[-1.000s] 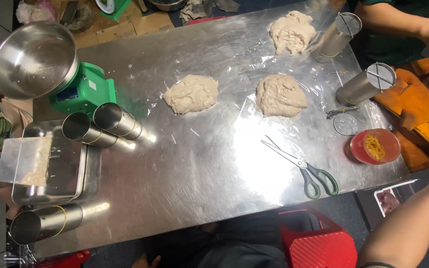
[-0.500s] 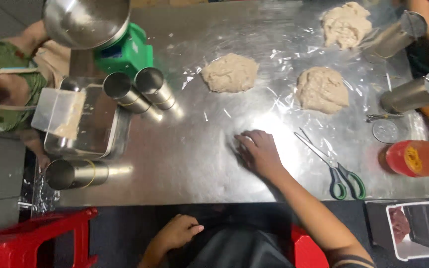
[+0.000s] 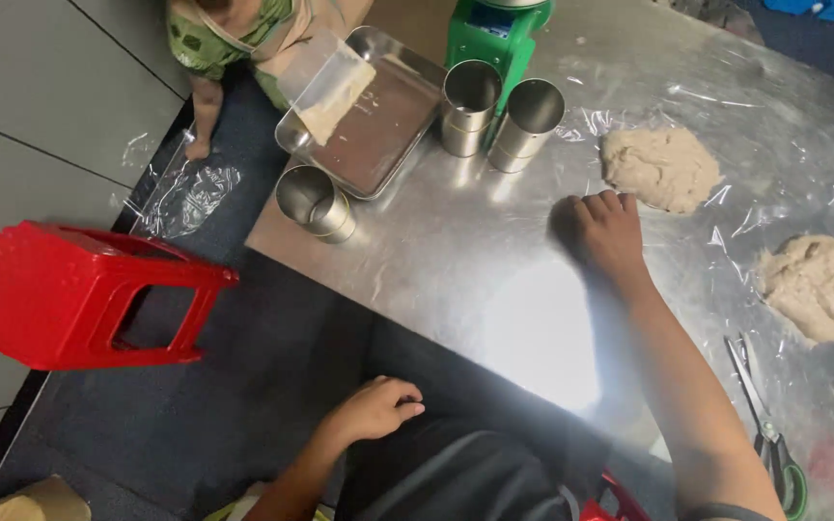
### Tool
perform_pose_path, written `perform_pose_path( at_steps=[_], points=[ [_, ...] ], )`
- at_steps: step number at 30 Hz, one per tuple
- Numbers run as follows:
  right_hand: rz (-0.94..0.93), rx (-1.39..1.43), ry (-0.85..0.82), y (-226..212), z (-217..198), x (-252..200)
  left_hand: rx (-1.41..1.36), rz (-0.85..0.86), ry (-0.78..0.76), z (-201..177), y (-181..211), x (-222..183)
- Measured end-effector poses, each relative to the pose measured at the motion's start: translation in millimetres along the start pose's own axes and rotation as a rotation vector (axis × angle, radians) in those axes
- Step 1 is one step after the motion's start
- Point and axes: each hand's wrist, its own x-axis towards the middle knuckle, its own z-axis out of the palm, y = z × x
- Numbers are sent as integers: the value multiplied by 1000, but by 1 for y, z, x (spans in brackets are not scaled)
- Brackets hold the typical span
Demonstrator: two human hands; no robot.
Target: Wrapping portions of dough in plastic film and placing them into metal cylindrical molds for shaping.
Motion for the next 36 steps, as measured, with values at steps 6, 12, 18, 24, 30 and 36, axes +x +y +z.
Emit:
perform_pose_path(
  at_steps=[6,12,18,24,30,36],
  points=[
    [179,312,74,21,18,-23,-73,189,22,-12,32,6],
    [270,338,235,22,-26,0,-670,494,243,-14,65,142],
    [327,340,204,11,-12,-6,-1069,387,111,-85,187,241],
    [613,328,341,41,-8,-57,-859,287,473,-118,235,256],
    [1387,204,-214,165,-35,-87,-770,207,655,-131,215,311],
    [1461,220,-414,201,34,-96,-681,258,843,-114,241,269]
  ],
)
